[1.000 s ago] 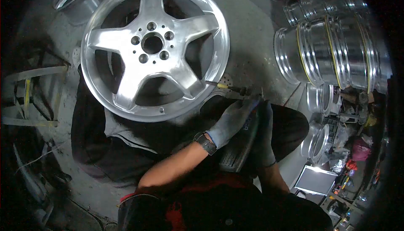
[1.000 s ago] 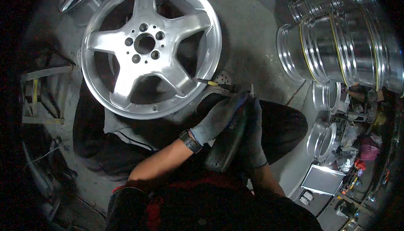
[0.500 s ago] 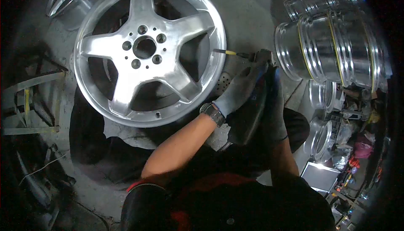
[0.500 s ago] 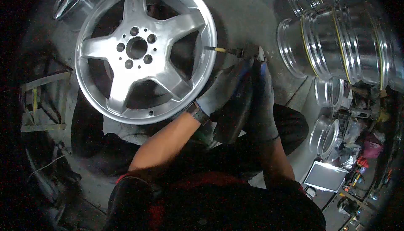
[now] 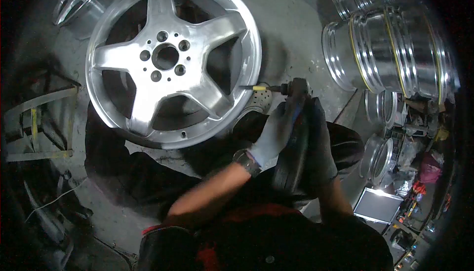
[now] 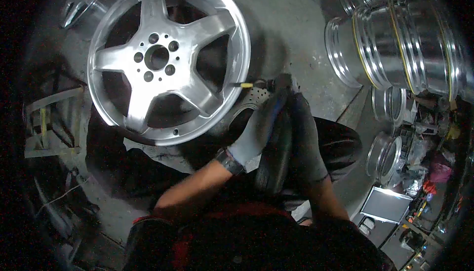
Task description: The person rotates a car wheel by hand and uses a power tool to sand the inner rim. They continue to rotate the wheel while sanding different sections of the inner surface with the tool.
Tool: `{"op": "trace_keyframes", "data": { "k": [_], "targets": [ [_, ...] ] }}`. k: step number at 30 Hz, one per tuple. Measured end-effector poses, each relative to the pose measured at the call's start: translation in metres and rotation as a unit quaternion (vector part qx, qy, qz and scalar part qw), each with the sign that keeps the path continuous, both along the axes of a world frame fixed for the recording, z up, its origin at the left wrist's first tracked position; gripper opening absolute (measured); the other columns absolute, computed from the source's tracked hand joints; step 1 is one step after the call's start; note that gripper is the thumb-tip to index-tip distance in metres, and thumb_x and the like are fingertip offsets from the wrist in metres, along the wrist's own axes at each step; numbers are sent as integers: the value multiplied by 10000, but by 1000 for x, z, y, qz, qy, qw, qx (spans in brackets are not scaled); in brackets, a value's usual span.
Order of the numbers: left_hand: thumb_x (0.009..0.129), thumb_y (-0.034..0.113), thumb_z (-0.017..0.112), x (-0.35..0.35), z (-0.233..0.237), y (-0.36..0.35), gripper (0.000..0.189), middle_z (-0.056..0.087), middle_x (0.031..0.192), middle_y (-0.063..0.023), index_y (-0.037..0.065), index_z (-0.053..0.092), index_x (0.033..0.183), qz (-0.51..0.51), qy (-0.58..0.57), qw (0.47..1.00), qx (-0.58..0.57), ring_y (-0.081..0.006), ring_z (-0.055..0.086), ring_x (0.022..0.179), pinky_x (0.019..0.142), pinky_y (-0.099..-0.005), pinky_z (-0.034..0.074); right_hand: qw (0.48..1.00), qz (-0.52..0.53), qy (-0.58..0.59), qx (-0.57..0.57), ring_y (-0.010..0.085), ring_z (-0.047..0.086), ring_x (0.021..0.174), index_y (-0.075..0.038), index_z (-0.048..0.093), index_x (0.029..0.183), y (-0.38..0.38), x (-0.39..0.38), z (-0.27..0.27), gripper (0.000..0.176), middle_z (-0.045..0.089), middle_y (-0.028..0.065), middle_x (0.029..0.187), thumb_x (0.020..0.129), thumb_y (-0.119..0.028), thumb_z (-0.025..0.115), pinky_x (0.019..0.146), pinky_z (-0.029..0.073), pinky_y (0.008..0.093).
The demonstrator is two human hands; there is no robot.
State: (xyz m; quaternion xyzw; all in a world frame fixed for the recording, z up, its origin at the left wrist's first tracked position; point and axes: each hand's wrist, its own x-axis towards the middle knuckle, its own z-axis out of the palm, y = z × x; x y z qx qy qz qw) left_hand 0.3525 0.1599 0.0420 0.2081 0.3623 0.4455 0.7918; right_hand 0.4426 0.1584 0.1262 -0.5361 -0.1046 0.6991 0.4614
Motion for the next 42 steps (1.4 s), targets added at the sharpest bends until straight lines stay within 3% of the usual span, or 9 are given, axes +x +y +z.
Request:
{"op": "trace_keyframes", "data": {
  "k": [3,5,6,8,12,14,17,33,42],
  "targets": [
    [1114,248,389,2,-8,27,434,579,1428,-151,4,498,1456,-25,95,987,130,-199,495,1353,1141,-333,362,995,79,13,53,180,625,1092,-82,570,1360,15,-10,16,510,652,55,1203,1058,-488,500,959,507,334],
    [1117,265,375,9,-24,44,445,583,1428,-157,-5,500,1447,12,295,885,361,-210,507,1347,1121,-344,379,996,60,-16,71,188,621,1104,-82,569,1363,30,18,-16,517,646,56,1215,1055,-492,506,973,502,340],
    [1117,265,375,5,-11,51,445,583,1428,-157,-5,500,1447,14,294,885,361,-210,507,1347,1121,-344,379,994,42,-44,86,197,617,1115,-82,567,1366,34,29,-26,524,639,58,1228,1051,-497,512,986,498,346],
    [1118,279,381,-11,30,63,442,601,1394,-129,-8,513,1427,-129,105,985,39,-193,536,1290,1100,-340,398,990,43,-76,106,204,613,1126,-81,563,1372,37,27,-24,530,635,60,1241,1050,-499,515,997,493,347],
    [1099,293,467,15,-21,34,421,654,1265,-171,-32,558,1350,80,226,908,345,-236,610,1145,1013,-352,452,994,-4,-61,86,198,609,1143,-78,551,1389,24,30,-35,534,630,65,1266,1052,-491,517,1011,487,343],
    [1093,307,486,15,-12,14,434,644,1271,-188,-32,548,1356,18,36,997,71,-244,609,1146,1027,-364,446,997,-3,-62,49,178,622,1068,-88,574,1358,5,23,-25,509,651,48,1190,1048,-489,524,952,504,330],
    [1083,360,504,26,-29,-18,472,658,1198,-166,-30,562,1342,36,24,999,-23,-227,604,1087,995,-351,456,999,9,-37,7,156,633,1000,-97,595,1332,-14,25,-26,486,669,28,1120,1042,-482,539,900,519,314],
    [1074,487,450,7,8,56,557,661,1188,-137,-9,605,1275,-59,161,979,111,-185,576,1102,1000,-330,427,996,30,-38,79,209,629,1065,-101,582,1347,34,25,-17,553,661,76,1182,1007,-536,567,956,507,358],
    [1111,324,414,20,-1,-7,452,640,1291,-93,-15,565,1368,74,-29,996,29,-154,547,1200,1065,-326,413,997,40,60,22,193,640,1108,-61,564,1382,-5,22,-8,529,657,87,1254,1066,-477,483,981,511,319]
  ]
}}
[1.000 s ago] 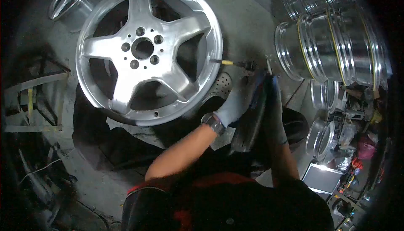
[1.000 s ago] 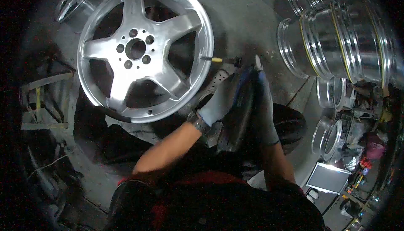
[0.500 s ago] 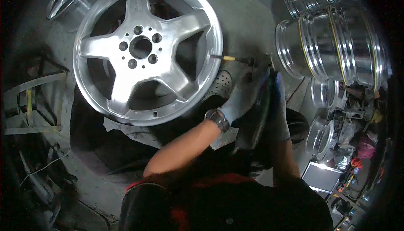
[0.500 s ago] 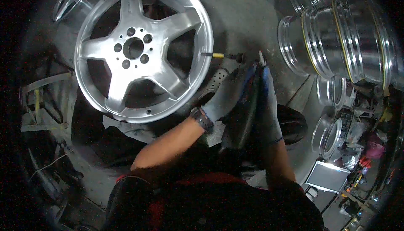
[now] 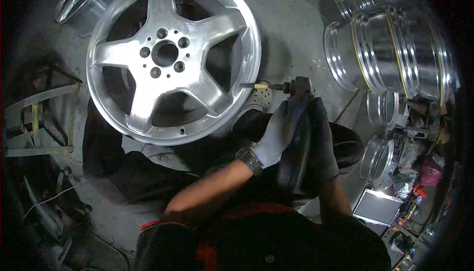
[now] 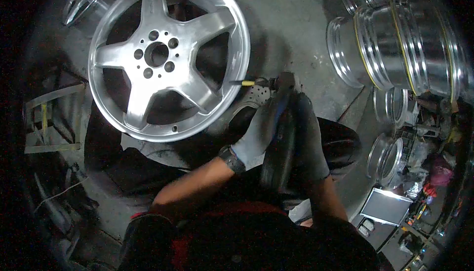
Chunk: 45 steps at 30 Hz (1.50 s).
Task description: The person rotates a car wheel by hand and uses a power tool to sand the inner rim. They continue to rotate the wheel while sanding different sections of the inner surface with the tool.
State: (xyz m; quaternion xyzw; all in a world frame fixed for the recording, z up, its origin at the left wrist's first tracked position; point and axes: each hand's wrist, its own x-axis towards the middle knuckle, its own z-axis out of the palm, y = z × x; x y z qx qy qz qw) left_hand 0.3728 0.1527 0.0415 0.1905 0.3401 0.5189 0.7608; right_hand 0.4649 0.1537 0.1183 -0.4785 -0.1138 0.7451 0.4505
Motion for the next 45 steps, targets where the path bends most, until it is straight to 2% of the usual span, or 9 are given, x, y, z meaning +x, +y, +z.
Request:
{"op": "trace_keyframes", "data": {
  "k": [5,18,21,24,26,32,36,41,45],
  "targets": [
    [1106,321,441,-6,-2,38,438,642,1284,-56,-8,571,1363,-93,148,983,63,-134,554,1175,1046,-307,425,993,13,-95,62,186,643,1085,-59,568,1368,17,13,-14,542,661,76,1239,1059,-496,487,969,513,316],
    [1115,289,428,-2,-12,0,413,616,1287,-29,29,545,1414,-68,46,997,-3,-116,548,1156,1050,-295,420,993,-9,-114,34,184,626,1114,-62,548,1396,-10,4,-4,510,647,73,1256,1080,-453,464,996,492,314],
    [1115,242,420,-13,-2,9,415,596,1370,-56,12,510,1449,-93,218,961,139,-135,535,1244,1078,-298,405,986,9,-141,85,182,617,1130,-52,533,1412,-5,15,-23,521,644,74,1260,1083,-449,460,1004,486,320],
    [1112,225,418,-1,-11,-2,426,585,1420,-85,-10,493,1459,-103,68,992,21,-155,509,1321,1089,-298,396,992,4,-120,32,179,612,1142,-45,527,1418,-15,7,-9,527,643,72,1263,1084,-446,458,1009,483,322],
    [1109,253,427,20,-50,-24,434,616,1382,-99,-25,519,1429,51,110,979,167,-157,516,1314,1091,-295,390,994,1,-103,41,178,612,1141,-44,525,1419,-18,7,-12,527,643,71,1262,1085,-446,454,1010,482,322],
    [1114,255,414,-17,8,6,432,589,1395,-75,-12,507,1442,-128,84,988,15,-148,519,1283,1112,-293,384,989,1,-130,74,166,603,1123,-68,559,1371,-13,12,-17,494,641,58,1229,1069,-452,486,999,479,321],
    [1114,242,418,-8,-18,-22,417,585,1384,-59,0,507,1442,-75,85,988,102,-146,525,1265,1110,-293,391,988,-19,-143,48,155,598,1096,-95,547,1374,-27,16,-32,440,631,49,1220,1072,-412,505,977,486,323],
    [1109,226,443,-5,-22,-40,390,598,1344,-54,9,526,1422,-22,-52,998,-6,-124,535,1227,1102,-296,396,988,10,-150,40,163,636,1056,-63,585,1336,-33,10,-23,479,665,54,1197,1075,-451,479,948,509,313],
    [1113,222,423,-5,-22,-10,399,581,1374,-58,7,512,1436,-68,51,996,13,-134,528,1241,1101,-307,397,994,-9,-110,13,141,597,1076,-101,565,1340,-20,4,-10,430,637,36,1164,1061,-425,528,957,488,320]
  ]
}}
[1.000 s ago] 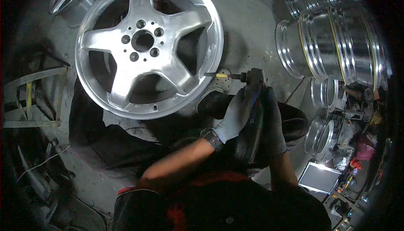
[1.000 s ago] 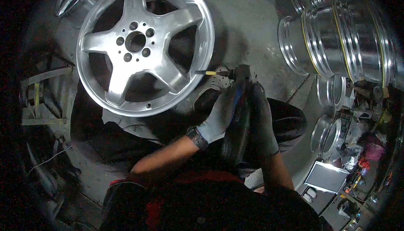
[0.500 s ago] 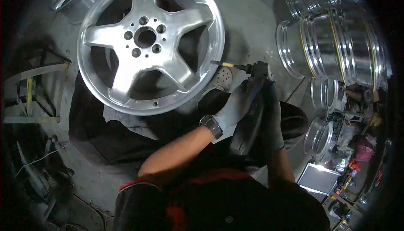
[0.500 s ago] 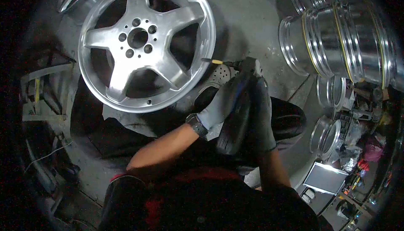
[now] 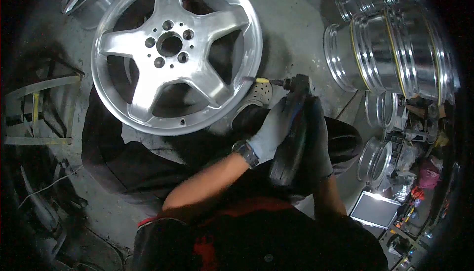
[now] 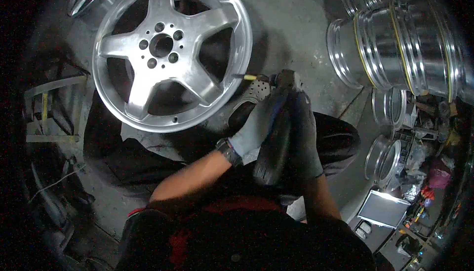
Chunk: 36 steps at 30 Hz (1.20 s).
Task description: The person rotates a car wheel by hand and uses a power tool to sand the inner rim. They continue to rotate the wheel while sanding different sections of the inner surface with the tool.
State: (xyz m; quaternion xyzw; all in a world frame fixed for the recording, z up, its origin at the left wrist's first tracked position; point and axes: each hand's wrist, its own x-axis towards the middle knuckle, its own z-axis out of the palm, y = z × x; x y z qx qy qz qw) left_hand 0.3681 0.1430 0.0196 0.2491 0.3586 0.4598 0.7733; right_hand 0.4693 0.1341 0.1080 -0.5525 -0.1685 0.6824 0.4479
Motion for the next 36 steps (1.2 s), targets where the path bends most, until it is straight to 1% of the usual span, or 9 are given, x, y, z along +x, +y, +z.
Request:
{"op": "trace_keyframes", "data": {
  "k": [6,9,12,15,18,24,27,29,36],
  "targets": [
    [1095,135,391,-12,24,-16,417,523,1478,-127,-8,458,1481,-28,83,993,83,-204,482,1365,1182,-322,332,1000,2,-12,19,141,595,1052,-103,577,1323,-5,9,-20,427,634,17,1151,1054,-433,533,940,483,310],
    [1079,106,389,-5,1,-35,432,497,1508,-155,-15,440,1491,58,-198,978,-18,-235,449,1412,1216,-329,287,1000,12,-22,-2,149,593,1070,-100,573,1342,-19,11,-26,437,633,25,1176,1054,-426,534,951,478,316],
    [1080,109,383,-11,9,-26,441,486,1518,-163,-15,428,1501,-11,152,982,109,-257,437,1424,1220,-337,276,1000,27,-11,-10,153,592,1094,-97,557,1379,-12,3,-9,473,630,31,1207,1049,-435,538,966,470,316],
    [1078,104,383,-3,5,9,447,481,1520,-185,-17,421,1507,42,-155,987,-21,-287,438,1425,1213,-348,289,999,-9,4,35,151,595,1071,-98,563,1370,11,-14,5,476,632,24,1188,1043,-444,544,946,476,313],
    [1093,122,378,-12,-1,40,440,501,1508,-157,-23,416,1507,-65,265,924,269,-256,460,1406,1194,-341,321,996,-40,-1,78,150,602,1052,-96,566,1353,32,-19,3,464,636,21,1158,1045,-442,536,929,484,311],
    [1115,250,395,0,-2,14,432,605,1358,-144,-19,482,1442,29,19,996,81,-253,571,1260,1100,-332,411,996,24,-76,39,142,599,1054,-106,543,1381,26,2,-17,418,629,39,1191,1064,-379,524,917,498,309],
    [1103,192,437,10,-18,-7,416,559,1429,-75,2,473,1472,90,-373,916,-115,-158,502,1315,1162,-312,355,996,27,-89,-7,139,602,1026,-111,543,1369,14,2,-16,396,626,36,1187,1063,-364,536,901,506,304],
    [1104,208,447,4,-7,-7,417,568,1410,-65,14,479,1471,71,-122,989,-50,-147,504,1302,1152,-315,366,997,23,-72,4,140,605,1019,-106,539,1370,18,-6,-12,403,626,38,1187,1062,-366,541,898,508,305],
    [1098,218,453,-23,2,69,445,542,1456,-98,1,456,1487,16,70,983,168,-185,481,1356,1157,-332,375,991,-18,-81,104,161,616,1023,-82,524,1385,73,-7,-28,431,629,55,1211,1058,-361,556,895,519,318]
  ]
}}
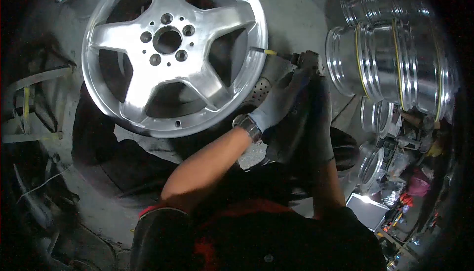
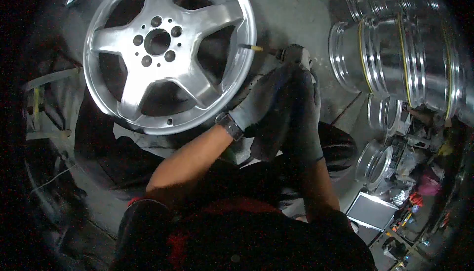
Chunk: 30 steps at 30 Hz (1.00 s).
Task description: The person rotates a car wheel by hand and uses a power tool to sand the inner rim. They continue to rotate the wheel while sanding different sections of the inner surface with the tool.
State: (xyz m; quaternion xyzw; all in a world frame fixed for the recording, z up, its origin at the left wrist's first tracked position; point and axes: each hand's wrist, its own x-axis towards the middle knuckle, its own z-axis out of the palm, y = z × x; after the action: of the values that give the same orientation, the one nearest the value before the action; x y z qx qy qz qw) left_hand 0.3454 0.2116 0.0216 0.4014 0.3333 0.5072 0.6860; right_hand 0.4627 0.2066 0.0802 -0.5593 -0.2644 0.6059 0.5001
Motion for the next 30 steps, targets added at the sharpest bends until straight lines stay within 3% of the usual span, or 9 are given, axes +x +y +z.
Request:
{"op": "trace_keyframes", "data": {
  "k": [3,6,8,11,17,21,23,27,30],
  "targets": [
    [1108,335,450,1,-10,-2,463,606,1354,-93,-13,541,1400,16,-29,999,-15,-165,555,1220,1060,-293,409,999,36,-7,1,171,619,1053,-70,509,1397,-8,-11,12,429,630,69,1231,1059,-329,559,904,520,320],
    [1105,320,456,2,-5,-42,483,583,1394,-95,-24,510,1440,65,-24,998,11,-170,534,1272,1099,-292,390,996,49,-76,-22,171,616,1081,-60,489,1410,-28,-6,5,432,628,80,1242,1062,-307,554,920,516,320],
    [1102,307,466,7,-11,-63,489,565,1430,-99,-29,494,1456,91,-132,983,-87,-167,508,1324,1135,-287,367,994,57,-90,-38,172,615,1087,-58,482,1415,-41,-6,6,437,628,83,1242,1062,-306,552,931,512,321],
    [1101,293,459,2,2,-56,490,550,1456,-112,-43,484,1457,75,-127,982,-120,-181,488,1360,1159,-297,351,993,64,-90,-27,173,615,1085,-59,481,1417,-38,-11,9,448,628,86,1241,1059,-317,559,935,512,326],
    [1112,352,382,-7,-11,-1,523,520,1494,-169,-6,466,1484,-34,-106,992,-60,-218,460,1399,1195,-326,307,998,56,-4,7,166,622,1048,-65,531,1372,-14,-17,14,438,633,73,1220,1040,-340,601,911,521,327],
    [1103,438,364,-14,0,-39,580,529,1475,-192,21,465,1494,18,-51,998,29,-228,469,1389,1186,-329,309,995,85,49,-33,159,628,1025,-68,556,1340,-30,-13,6,422,640,51,1179,1023,-335,634,902,523,321],
    [1097,493,342,-9,10,-70,630,553,1434,-183,7,471,1477,68,-56,993,-83,-228,491,1350,1164,-332,327,995,101,17,-18,157,630,1017,-62,556,1337,-50,-22,19,429,642,49,1175,1014,-329,649,895,526,318],
    [1093,527,328,-2,-12,-69,650,574,1392,-137,2,502,1433,23,-141,987,-72,-214,511,1298,1133,-324,348,990,95,-97,-28,162,636,1022,-28,550,1330,-61,-35,37,450,645,63,1183,991,-292,684,903,527,309],
    [1085,554,327,-16,14,-60,652,582,1361,-89,4,544,1360,87,-28,996,6,-197,521,1243,1100,-335,377,990,84,-112,-7,169,633,1044,-13,547,1327,-44,-23,19,459,642,81,1185,980,-275,695,916,517,303]
  ]
}}
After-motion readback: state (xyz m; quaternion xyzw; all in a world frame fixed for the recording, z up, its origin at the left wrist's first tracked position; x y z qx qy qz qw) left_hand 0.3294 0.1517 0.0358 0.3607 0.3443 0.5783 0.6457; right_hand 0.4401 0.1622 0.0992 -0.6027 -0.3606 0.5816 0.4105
